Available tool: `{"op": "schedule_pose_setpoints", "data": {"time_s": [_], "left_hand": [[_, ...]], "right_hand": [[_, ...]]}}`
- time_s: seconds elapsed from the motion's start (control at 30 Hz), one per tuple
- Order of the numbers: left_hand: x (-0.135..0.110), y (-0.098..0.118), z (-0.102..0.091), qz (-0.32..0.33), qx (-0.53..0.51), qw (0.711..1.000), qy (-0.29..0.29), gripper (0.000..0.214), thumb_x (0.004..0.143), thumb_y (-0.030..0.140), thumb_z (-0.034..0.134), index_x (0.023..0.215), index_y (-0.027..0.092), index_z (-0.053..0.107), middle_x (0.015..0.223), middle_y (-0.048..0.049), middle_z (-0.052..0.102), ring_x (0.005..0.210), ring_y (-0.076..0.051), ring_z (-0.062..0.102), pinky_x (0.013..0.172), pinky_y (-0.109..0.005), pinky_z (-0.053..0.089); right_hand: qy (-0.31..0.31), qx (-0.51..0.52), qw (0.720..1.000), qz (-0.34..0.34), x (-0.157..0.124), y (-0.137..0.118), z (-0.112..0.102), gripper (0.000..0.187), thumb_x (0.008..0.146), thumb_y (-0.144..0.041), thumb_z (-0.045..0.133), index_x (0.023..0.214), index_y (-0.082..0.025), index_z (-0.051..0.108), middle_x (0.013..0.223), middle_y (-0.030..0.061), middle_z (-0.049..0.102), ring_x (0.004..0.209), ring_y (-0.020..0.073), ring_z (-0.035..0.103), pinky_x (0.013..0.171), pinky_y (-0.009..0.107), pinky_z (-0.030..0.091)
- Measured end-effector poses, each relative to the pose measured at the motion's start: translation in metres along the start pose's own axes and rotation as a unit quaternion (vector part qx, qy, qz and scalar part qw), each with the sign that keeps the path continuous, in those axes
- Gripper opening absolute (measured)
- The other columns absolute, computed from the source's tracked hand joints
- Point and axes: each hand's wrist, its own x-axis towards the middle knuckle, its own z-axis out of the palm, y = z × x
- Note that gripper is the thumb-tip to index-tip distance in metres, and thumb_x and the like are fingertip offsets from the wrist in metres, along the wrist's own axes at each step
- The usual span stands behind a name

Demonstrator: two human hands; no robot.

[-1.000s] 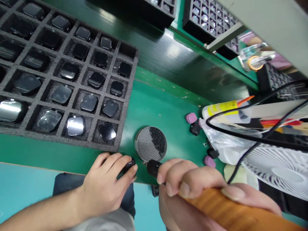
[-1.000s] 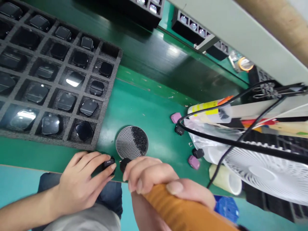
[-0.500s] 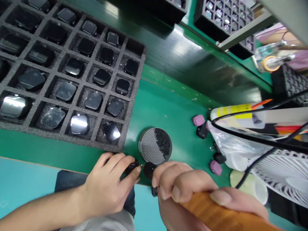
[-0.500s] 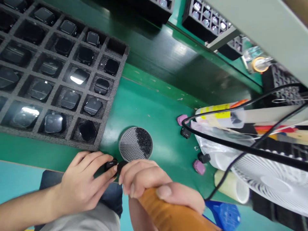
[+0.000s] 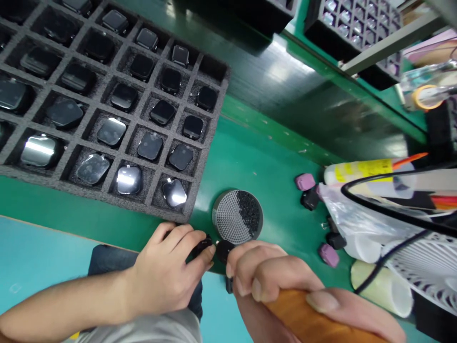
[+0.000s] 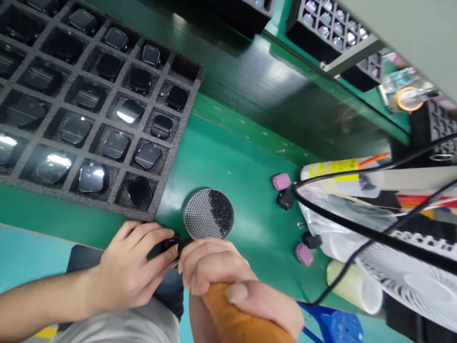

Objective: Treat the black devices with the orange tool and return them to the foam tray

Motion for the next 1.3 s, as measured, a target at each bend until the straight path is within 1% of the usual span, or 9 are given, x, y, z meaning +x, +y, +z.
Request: {"op": "schedule_pose_setpoints", "data": {"time_s": [0.2,0.33,0.47,0.53,0.7,0.83,0.93,1.23,1.3], "left_hand": [[-0.003,0.000,0.001,0.009,0.011,1.000,-0.010,0.027,0.107,0.026,0.063,0.129,0.021,0.078,0.129,-0.0102,0.077,0.117,-0.029,0.066,0.097,-0.047,0.044],[-0.007,-0.001,0.002,0.016,0.048,0.998,-0.031,0.039,0.103,0.024,0.064,0.141,0.017,0.073,0.134,-0.0121,0.076,0.122,-0.031,0.065,0.102,-0.050,0.044],[-0.007,-0.004,-0.002,0.045,0.053,0.996,-0.061,0.063,0.083,0.011,0.060,0.145,0.013,0.071,0.157,-0.0166,0.066,0.133,-0.034,0.062,0.105,-0.050,0.044],[-0.005,-0.005,-0.004,0.043,0.041,0.997,-0.055,0.064,0.078,0.008,0.060,0.139,0.017,0.075,0.156,-0.0174,0.065,0.135,-0.035,0.061,0.102,-0.049,0.044],[-0.003,-0.003,-0.002,0.031,0.029,0.999,-0.034,0.044,0.096,0.015,0.057,0.136,0.016,0.075,0.131,-0.0165,0.073,0.123,-0.034,0.064,0.100,-0.049,0.043],[-0.003,-0.002,0.001,0.022,0.035,0.999,-0.023,0.029,0.109,0.028,0.062,0.132,0.017,0.075,0.127,-0.0136,0.076,0.120,-0.031,0.066,0.099,-0.047,0.042],[-0.003,-0.002,0.002,0.024,0.028,0.999,-0.004,0.025,0.111,0.026,0.062,0.129,0.016,0.076,0.125,-0.0131,0.078,0.119,-0.030,0.067,0.100,-0.046,0.043],[-0.008,-0.004,0.002,0.032,-0.005,0.999,-0.009,0.030,0.107,0.016,0.060,0.133,0.016,0.076,0.144,-0.0091,0.076,0.128,-0.032,0.065,0.105,-0.049,0.043],[-0.009,-0.005,0.002,0.033,-0.009,0.999,-0.008,0.032,0.107,0.015,0.059,0.133,0.017,0.077,0.144,-0.0097,0.076,0.128,-0.032,0.065,0.104,-0.048,0.043]], "right_hand": [[0.035,0.030,0.999,-0.023,0.005,0.004,0.008,0.033,0.108,-0.057,0.055,0.121,-0.030,0.068,0.084,-0.0013,0.069,0.066,0.0201,0.066,0.059,0.043,0.058],[0.046,0.049,0.998,-0.002,0.008,0.002,0.001,0.045,0.102,-0.070,0.061,0.122,-0.031,0.068,0.087,-0.0012,0.067,0.067,0.0197,0.066,0.062,0.044,0.059],[0.092,0.049,0.994,-0.022,0.017,0.003,-0.009,0.049,0.101,-0.076,0.055,0.121,-0.034,0.070,0.086,-0.0020,0.066,0.065,0.0179,0.062,0.060,0.042,0.057],[0.096,0.063,0.993,-0.022,0.022,0.008,-0.011,0.055,0.100,-0.081,0.049,0.118,-0.034,0.070,0.084,-0.0021,0.064,0.063,0.0172,0.060,0.058,0.040,0.055],[0.084,0.072,0.994,-0.007,0.023,0.016,-0.012,0.051,0.094,-0.078,0.065,0.118,-0.033,0.069,0.087,-0.0025,0.066,0.066,0.0179,0.062,0.061,0.041,0.057],[0.088,0.070,0.994,0.002,0.020,0.015,-0.010,0.052,0.099,-0.078,0.057,0.121,-0.032,0.067,0.089,-0.0019,0.066,0.068,0.0179,0.063,0.063,0.042,0.056],[0.094,0.063,0.994,0.006,0.021,0.015,-0.009,0.053,0.102,-0.079,0.048,0.120,-0.032,0.065,0.089,-0.0022,0.065,0.068,0.0172,0.062,0.063,0.041,0.056],[0.112,0.019,0.993,0.008,0.014,-0.001,-0.010,0.044,0.101,-0.069,0.064,0.120,-0.030,0.067,0.089,-0.0010,0.069,0.069,0.0201,0.065,0.063,0.046,0.059],[0.113,0.015,0.993,-0.022,0.010,-0.003,-0.009,0.038,0.106,-0.063,0.058,0.122,-0.030,0.066,0.086,-0.0024,0.069,0.063,0.0183,0.065,0.058,0.044,0.058]]}}
